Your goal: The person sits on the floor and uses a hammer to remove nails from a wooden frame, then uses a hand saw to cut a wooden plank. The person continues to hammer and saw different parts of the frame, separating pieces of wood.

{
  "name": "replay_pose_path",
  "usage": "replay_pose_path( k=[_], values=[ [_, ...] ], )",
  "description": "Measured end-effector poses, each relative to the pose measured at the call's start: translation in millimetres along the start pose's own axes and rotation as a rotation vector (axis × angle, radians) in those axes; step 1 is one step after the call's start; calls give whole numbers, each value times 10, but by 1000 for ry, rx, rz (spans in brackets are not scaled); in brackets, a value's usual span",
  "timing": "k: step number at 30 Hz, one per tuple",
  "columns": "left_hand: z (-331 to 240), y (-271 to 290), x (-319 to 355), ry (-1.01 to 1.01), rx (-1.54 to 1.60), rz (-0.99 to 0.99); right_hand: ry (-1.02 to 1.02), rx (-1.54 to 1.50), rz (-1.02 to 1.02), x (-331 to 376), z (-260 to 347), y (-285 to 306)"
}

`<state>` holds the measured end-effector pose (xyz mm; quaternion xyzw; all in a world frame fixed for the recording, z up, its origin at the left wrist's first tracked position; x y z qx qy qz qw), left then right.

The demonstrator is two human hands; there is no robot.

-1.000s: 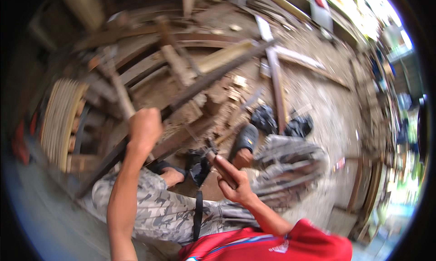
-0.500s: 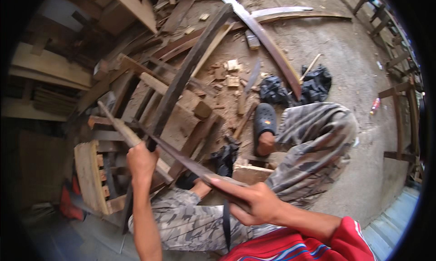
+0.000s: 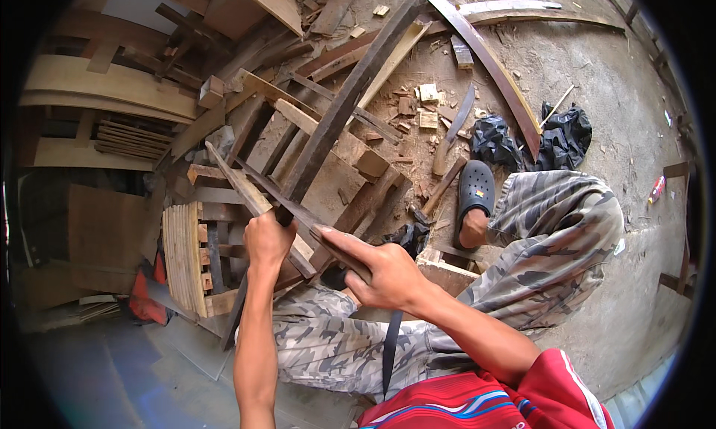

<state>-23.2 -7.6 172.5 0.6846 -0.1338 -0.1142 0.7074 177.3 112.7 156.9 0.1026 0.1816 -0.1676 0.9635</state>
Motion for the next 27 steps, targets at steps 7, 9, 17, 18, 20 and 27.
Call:
replay_pose_path(
  k=[7,9,17,18,20,27],
  values=[
    [-15,36,97,20,-9,24,-114,10,142,880,546,575],
    [-21,23,81,0,3,-4,-96,-19,110,853,566,597],
    [-73,-197,23,-11,-180,84,-210,-38,2,149,-68,142],
    [-82,-168,36,29,-192,137,-170,-51,-31,170,-66,121],
    [-106,-185,22,44,-178,141,-150,-45,-23,213,-118,155],
    [59,-90,38,65,-111,138,-93,-49,30,148,44,82]
  ],
)
Point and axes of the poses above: each hand's wrist, its own x-axis away from the middle knuckle, its own y-axis out of the back of the hand, z = x × y, the point moved 5 cm from there along -x, towards the middle knuckle, and after that the axes turned 14 degrees about y, right-handed, at the moved point
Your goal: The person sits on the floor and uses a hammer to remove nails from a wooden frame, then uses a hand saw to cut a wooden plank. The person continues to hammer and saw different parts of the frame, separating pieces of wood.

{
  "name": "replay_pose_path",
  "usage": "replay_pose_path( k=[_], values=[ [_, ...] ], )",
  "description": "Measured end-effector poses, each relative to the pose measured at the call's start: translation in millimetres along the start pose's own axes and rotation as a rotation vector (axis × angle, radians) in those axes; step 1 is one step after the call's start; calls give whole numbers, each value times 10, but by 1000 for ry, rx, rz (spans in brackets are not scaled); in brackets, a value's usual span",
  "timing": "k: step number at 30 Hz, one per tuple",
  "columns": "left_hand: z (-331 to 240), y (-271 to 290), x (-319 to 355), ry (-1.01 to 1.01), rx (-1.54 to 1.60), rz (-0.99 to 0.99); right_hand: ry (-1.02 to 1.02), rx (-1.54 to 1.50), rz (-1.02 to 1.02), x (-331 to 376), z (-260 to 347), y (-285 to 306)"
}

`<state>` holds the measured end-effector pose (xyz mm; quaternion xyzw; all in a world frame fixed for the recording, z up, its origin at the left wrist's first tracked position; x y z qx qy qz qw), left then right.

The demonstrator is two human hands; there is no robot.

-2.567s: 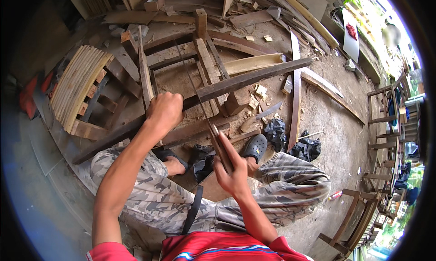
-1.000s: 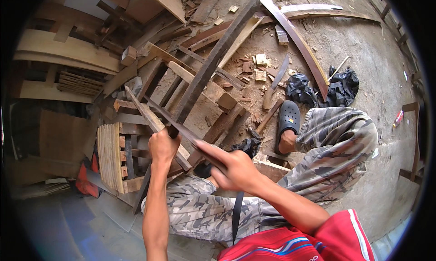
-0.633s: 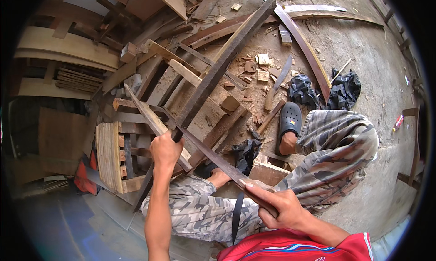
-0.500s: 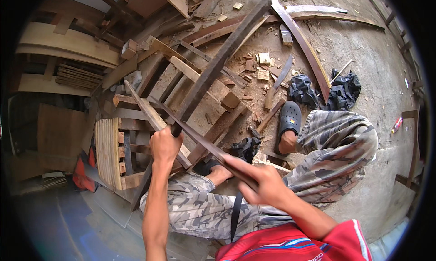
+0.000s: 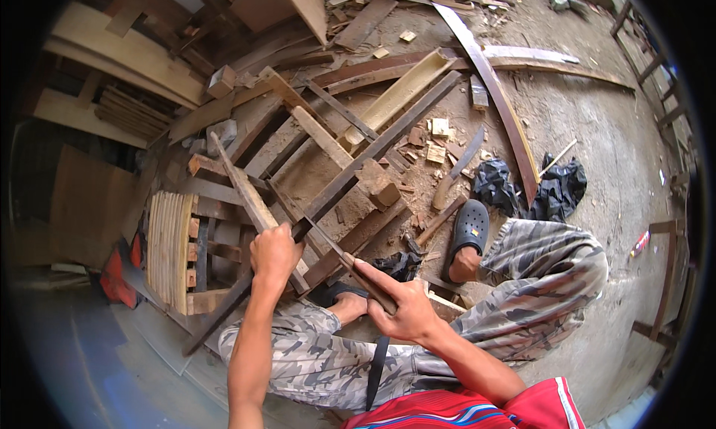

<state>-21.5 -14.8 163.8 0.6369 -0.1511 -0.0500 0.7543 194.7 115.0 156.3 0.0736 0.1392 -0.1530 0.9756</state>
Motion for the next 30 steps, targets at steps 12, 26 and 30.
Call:
replay_pose_path(
  k=[12,26,30],
  values=[
    [491,-370,-834,-156,79,274,22,91,-40,-447,-356,-662],
    [212,-768,-1025,-97,88,141,-41,76,-67,-452,-653,-732],
    [251,-781,-1098,-113,90,67,22,146,-50,-602,-654,-720]
  ],
)
Point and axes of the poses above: each hand's wrist, its own x-axis away from the middle knuckle, its own y-axis out of the back of the hand, z = x × y, the point moved 5 cm from there along -x, towards the middle knuckle, and after that the axes turned 14 degrees about y, right-handed, at the moved point
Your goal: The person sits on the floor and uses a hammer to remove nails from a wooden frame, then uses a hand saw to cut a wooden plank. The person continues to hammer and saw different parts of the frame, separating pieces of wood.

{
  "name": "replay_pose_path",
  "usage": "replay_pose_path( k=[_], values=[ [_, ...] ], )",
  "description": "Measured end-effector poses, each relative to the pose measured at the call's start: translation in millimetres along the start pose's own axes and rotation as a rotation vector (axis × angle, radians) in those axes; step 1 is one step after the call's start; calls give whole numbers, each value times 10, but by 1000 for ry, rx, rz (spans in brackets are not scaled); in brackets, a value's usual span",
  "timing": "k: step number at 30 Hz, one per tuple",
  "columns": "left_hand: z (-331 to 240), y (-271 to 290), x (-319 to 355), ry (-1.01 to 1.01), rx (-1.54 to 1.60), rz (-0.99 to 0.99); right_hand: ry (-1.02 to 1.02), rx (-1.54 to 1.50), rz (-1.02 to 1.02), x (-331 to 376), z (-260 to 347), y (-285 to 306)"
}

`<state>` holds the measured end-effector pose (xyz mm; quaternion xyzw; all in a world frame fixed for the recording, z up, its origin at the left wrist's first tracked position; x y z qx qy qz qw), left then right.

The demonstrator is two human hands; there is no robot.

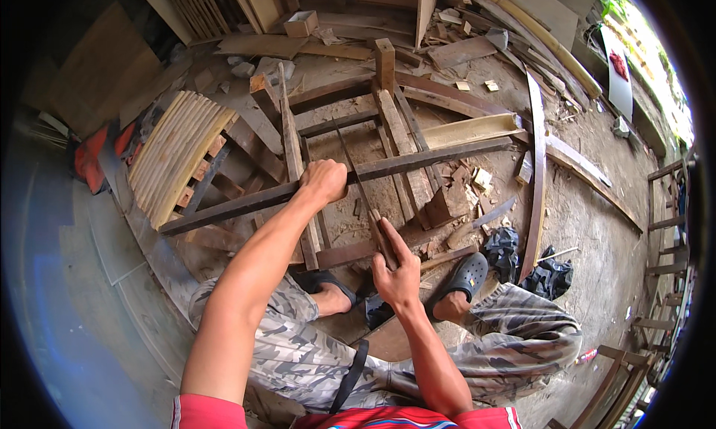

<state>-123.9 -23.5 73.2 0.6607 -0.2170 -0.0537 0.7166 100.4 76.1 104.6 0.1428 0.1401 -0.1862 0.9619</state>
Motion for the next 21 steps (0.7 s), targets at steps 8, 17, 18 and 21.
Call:
replay_pose_path(
  k=[8,17,18,21],
  values=[
    [18,-25,-16,48,12,-22,-107,-86,12,39,-81,-24],
    [72,-276,-14,94,65,31,-25,-25,45,125,-113,-11],
    [34,-268,-16,81,60,66,39,-1,15,117,-69,-2],
    [-26,-236,-36,78,63,151,-91,-10,41,128,-32,36]
  ],
)
Point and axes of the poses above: each hand's wrist, its own x-axis away from the middle knuckle, its own y-axis out of the back of the hand, z = x × y, the point moved 5 cm from there along -x, towards the middle knuckle, and after that the axes turned 14 degrees about y, right-handed, at the moved point
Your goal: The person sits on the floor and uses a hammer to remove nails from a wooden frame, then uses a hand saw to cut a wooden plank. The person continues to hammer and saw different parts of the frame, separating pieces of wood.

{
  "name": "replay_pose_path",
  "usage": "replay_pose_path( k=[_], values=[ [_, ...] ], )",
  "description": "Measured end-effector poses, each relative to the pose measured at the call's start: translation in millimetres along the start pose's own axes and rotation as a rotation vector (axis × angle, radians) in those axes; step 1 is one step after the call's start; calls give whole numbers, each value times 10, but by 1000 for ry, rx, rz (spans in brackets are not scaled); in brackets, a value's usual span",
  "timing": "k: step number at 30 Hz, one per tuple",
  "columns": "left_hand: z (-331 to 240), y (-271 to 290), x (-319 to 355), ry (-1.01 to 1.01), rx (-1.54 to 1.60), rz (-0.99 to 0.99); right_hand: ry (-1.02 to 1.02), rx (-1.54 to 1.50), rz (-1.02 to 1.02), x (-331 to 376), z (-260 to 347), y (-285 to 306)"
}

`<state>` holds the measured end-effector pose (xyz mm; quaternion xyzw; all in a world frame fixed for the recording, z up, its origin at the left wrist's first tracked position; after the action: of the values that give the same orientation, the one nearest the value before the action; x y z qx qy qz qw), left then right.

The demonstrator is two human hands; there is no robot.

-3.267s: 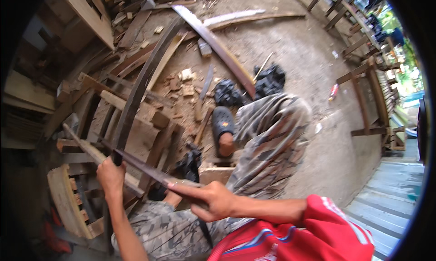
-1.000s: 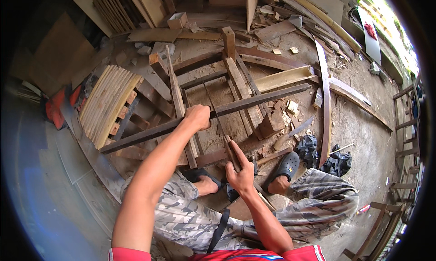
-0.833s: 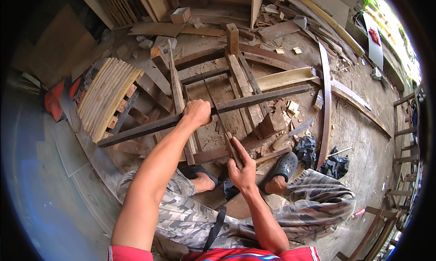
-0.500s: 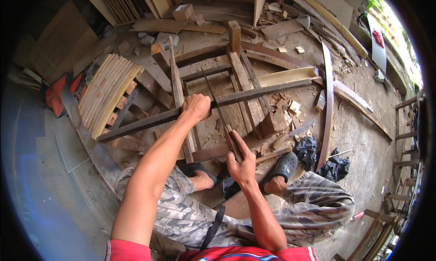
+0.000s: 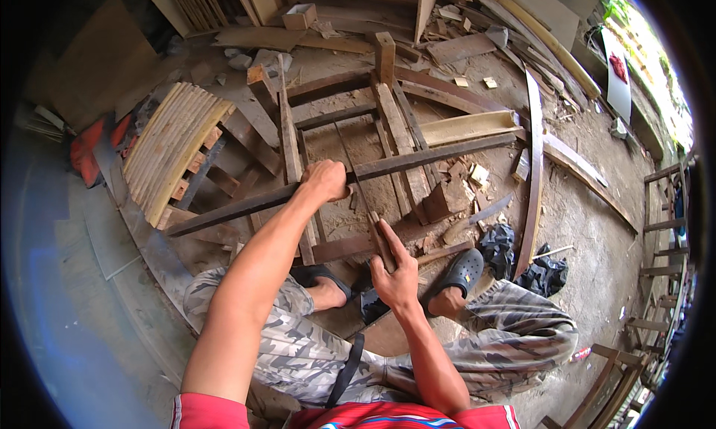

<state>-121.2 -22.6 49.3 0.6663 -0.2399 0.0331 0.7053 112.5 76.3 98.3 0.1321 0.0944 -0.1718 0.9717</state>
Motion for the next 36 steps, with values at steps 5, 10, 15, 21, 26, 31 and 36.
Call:
replay_pose_path(
  k=[5,10,15,21,26,31,36],
  values=[
    [64,-94,-117,87,31,-9,3,77,23,137,175,26],
    [10,-114,-45,61,45,-11,-127,80,96,817,402,409],
    [4,-100,22,20,24,-81,48,133,21,508,299,253],
    [-7,-57,50,0,-5,-141,-76,27,15,-254,-57,-172],
    [38,-113,6,34,25,15,-46,95,105,894,210,362],
    [13,-113,85,25,88,-69,-4,105,55,325,174,132],
    [-2,-23,111,23,108,-81,-14,4,10,-258,-104,-179]
  ],
)
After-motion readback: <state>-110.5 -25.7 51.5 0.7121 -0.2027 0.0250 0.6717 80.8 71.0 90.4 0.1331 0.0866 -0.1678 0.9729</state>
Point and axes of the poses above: each hand's wrist, its own x-axis away from the middle knuckle, its own y-axis out of the back of the hand, z = x × y, the point moved 5 cm from there along -x, towards the middle knuckle, and after that the axes turned 14 degrees about y, right-handed, at the moved point
